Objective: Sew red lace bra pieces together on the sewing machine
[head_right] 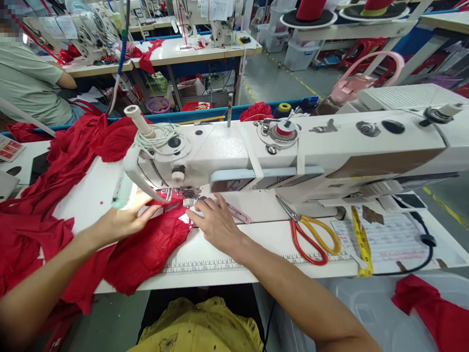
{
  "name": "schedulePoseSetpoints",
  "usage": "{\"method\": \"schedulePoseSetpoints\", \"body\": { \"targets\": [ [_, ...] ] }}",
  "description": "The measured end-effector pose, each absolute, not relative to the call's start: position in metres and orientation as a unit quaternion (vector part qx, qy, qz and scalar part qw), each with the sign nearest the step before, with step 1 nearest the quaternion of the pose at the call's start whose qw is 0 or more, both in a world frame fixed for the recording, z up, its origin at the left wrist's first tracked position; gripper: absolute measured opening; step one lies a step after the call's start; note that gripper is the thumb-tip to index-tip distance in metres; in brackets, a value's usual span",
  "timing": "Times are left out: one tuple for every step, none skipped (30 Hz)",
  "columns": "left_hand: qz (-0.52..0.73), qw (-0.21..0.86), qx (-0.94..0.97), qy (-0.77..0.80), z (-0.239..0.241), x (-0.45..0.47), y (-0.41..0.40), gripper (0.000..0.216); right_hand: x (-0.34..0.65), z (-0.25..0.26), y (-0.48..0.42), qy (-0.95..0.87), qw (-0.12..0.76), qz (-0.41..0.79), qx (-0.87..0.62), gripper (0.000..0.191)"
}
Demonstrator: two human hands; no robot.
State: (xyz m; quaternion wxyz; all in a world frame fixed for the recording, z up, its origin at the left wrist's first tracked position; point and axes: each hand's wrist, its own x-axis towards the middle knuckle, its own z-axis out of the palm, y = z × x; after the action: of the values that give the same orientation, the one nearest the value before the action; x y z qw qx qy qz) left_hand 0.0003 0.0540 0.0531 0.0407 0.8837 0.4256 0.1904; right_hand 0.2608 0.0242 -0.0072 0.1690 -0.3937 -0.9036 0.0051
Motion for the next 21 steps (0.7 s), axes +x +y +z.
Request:
{"method": "schedulePoseSetpoints", "body": {
  "targets": [
    [0.191, 0.023, 0.892, 0.410, 0.048, 0.006, 0.046, 0.022, 0.261, -0.007, 0.024, -0.904, 0.169, 0.006, -0.393, 0.059],
    [0.194, 0.003, 0.897, 0.396, 0.042, 0.011, 0.039, 0.023, 0.261, -0.007, 0.025, -0.904, 0.169, 0.006, -0.394, 0.058],
    [0.200, -0.015, 0.901, 0.385, 0.037, 0.016, 0.033, 0.022, 0.261, -0.007, 0.025, -0.903, 0.169, 0.005, -0.394, 0.057],
    [0.206, -0.032, 0.901, 0.379, 0.032, 0.021, 0.029, 0.019, 0.260, -0.007, 0.025, -0.903, 0.170, 0.003, -0.395, 0.056],
    [0.209, -0.048, 0.902, 0.375, 0.028, 0.025, 0.026, 0.017, 0.260, -0.006, 0.025, -0.903, 0.171, 0.001, -0.395, 0.055],
    [0.207, -0.065, 0.903, 0.371, 0.025, 0.029, 0.025, 0.015, 0.260, -0.006, 0.025, -0.903, 0.171, 0.000, -0.395, 0.054],
    [0.205, -0.085, 0.904, 0.366, 0.023, 0.031, 0.024, 0.015, 0.260, -0.006, 0.026, -0.903, 0.172, -0.001, -0.394, 0.052],
    [0.202, -0.108, 0.905, 0.359, 0.022, 0.033, 0.024, 0.017, 0.260, -0.006, 0.026, -0.903, 0.173, -0.003, -0.394, 0.050],
    [0.199, -0.129, 0.905, 0.353, 0.022, 0.035, 0.024, 0.021, 0.259, -0.006, 0.026, -0.903, 0.173, -0.005, -0.393, 0.049],
    [0.196, -0.147, 0.905, 0.347, 0.022, 0.036, 0.024, 0.024, 0.259, -0.006, 0.026, -0.903, 0.173, -0.007, -0.394, 0.048],
    [0.193, -0.159, 0.906, 0.342, 0.023, 0.037, 0.024, 0.026, 0.259, -0.007, 0.026, -0.903, 0.173, -0.010, -0.394, 0.047],
    [0.189, -0.167, 0.906, 0.340, 0.024, 0.038, 0.024, 0.027, 0.259, -0.007, 0.026, -0.903, 0.173, -0.012, -0.394, 0.047],
    [0.186, -0.174, 0.905, 0.342, 0.025, 0.039, 0.024, 0.028, 0.259, -0.007, 0.026, -0.903, 0.172, -0.013, -0.394, 0.046],
    [0.183, -0.179, 0.903, 0.345, 0.025, 0.039, 0.024, 0.028, 0.259, -0.007, 0.026, -0.903, 0.171, -0.015, -0.393, 0.046],
    [0.184, -0.182, 0.901, 0.348, 0.026, 0.040, 0.023, 0.027, 0.259, -0.007, 0.026, -0.904, 0.170, -0.016, -0.393, 0.045],
    [0.186, -0.181, 0.900, 0.350, 0.026, 0.040, 0.023, 0.026, 0.259, -0.007, 0.027, -0.904, 0.170, -0.017, -0.392, 0.045],
    [0.189, -0.179, 0.899, 0.352, 0.025, 0.041, 0.023, 0.026, 0.259, -0.007, 0.027, -0.904, 0.170, -0.019, -0.392, 0.044],
    [0.191, -0.176, 0.899, 0.353, 0.025, 0.041, 0.023, 0.026, 0.259, -0.007, 0.027, -0.904, 0.170, -0.022, -0.392, 0.044],
    [0.192, -0.172, 0.899, 0.353, 0.024, 0.041, 0.023, 0.026, 0.259, -0.007, 0.027, -0.903, 0.170, -0.025, -0.393, 0.045],
    [0.193, -0.166, 0.900, 0.354, 0.022, 0.041, 0.023, 0.026, 0.259, -0.007, 0.027, -0.903, 0.170, -0.027, -0.393, 0.045],
    [0.194, -0.159, 0.900, 0.356, 0.021, 0.041, 0.023, 0.026, 0.259, -0.007, 0.027, -0.903, 0.171, -0.029, -0.393, 0.046]
  ]
}}
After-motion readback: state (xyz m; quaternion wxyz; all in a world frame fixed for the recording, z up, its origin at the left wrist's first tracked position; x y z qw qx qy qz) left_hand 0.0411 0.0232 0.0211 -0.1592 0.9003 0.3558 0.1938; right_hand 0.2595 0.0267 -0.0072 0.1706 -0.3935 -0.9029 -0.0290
